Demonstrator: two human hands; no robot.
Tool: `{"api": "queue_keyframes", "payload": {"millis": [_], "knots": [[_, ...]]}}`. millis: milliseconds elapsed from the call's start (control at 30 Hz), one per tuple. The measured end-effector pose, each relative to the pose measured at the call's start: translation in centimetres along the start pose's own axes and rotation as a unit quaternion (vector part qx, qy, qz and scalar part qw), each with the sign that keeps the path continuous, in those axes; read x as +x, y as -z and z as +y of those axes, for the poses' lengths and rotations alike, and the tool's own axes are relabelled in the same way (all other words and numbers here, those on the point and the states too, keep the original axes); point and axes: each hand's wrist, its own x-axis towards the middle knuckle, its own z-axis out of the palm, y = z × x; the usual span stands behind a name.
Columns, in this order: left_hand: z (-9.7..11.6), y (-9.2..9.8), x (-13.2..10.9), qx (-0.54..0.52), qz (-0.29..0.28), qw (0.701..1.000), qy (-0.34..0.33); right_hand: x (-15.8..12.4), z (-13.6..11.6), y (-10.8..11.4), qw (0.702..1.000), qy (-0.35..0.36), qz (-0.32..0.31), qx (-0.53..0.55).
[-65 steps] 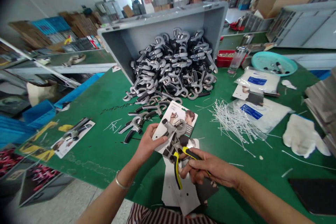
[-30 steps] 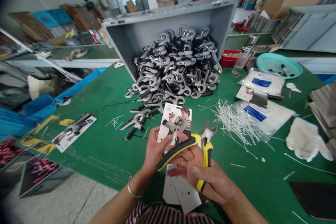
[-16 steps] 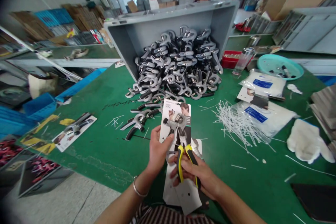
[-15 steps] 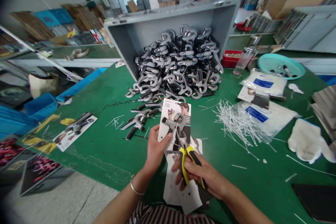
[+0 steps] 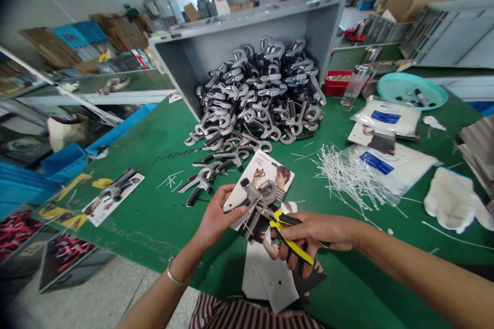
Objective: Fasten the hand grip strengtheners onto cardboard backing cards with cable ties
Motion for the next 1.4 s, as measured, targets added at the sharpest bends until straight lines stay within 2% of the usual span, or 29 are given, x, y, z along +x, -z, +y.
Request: {"api": "queue_keyframes", "payload": {"millis": [133,467,700,1000,1133,1200,1267,1300,1400], "knots": [[0.0,0.2,0.3,0.03,-0.013,0.999,-0.004,0.2,0.4,0.4,1.0,-0.014,-0.001,0.019],[0.4,0.5,0.6,0.117,-0.032,0.993,-0.004,0.7,1.0,1.7,0.999,-0.004,-0.008,-0.041],[1.0,0.8,0.8,0.148,-0.046,0.988,-0.003,0.9,1.3,2.0,0.997,-0.013,0.012,-0.071],[1.5,0.6,0.8,0.169,-0.06,0.984,-0.002,0.8,1.5,2.0,0.996,0.013,0.016,-0.083],[1.6,0.5,0.6,0.156,-0.06,0.986,-0.006,1.4,1.6,1.8,0.988,0.023,0.043,-0.146],[1.5,0.3,0.6,0.126,-0.045,0.991,-0.004,1.9,1.9,1.6,0.974,0.033,0.097,-0.201],[1.2,-0.1,0.8,0.09,-0.018,0.996,0.007,2.4,2.1,1.4,0.942,0.038,0.174,-0.283],[0.9,-0.2,1.0,0.074,-0.001,0.997,0.022,2.5,2.1,1.4,0.913,0.052,0.213,-0.344],[-0.3,-0.5,1.8,0.0,0.031,0.992,0.12,2.4,1.9,1.2,0.791,0.122,0.281,-0.53]]}}
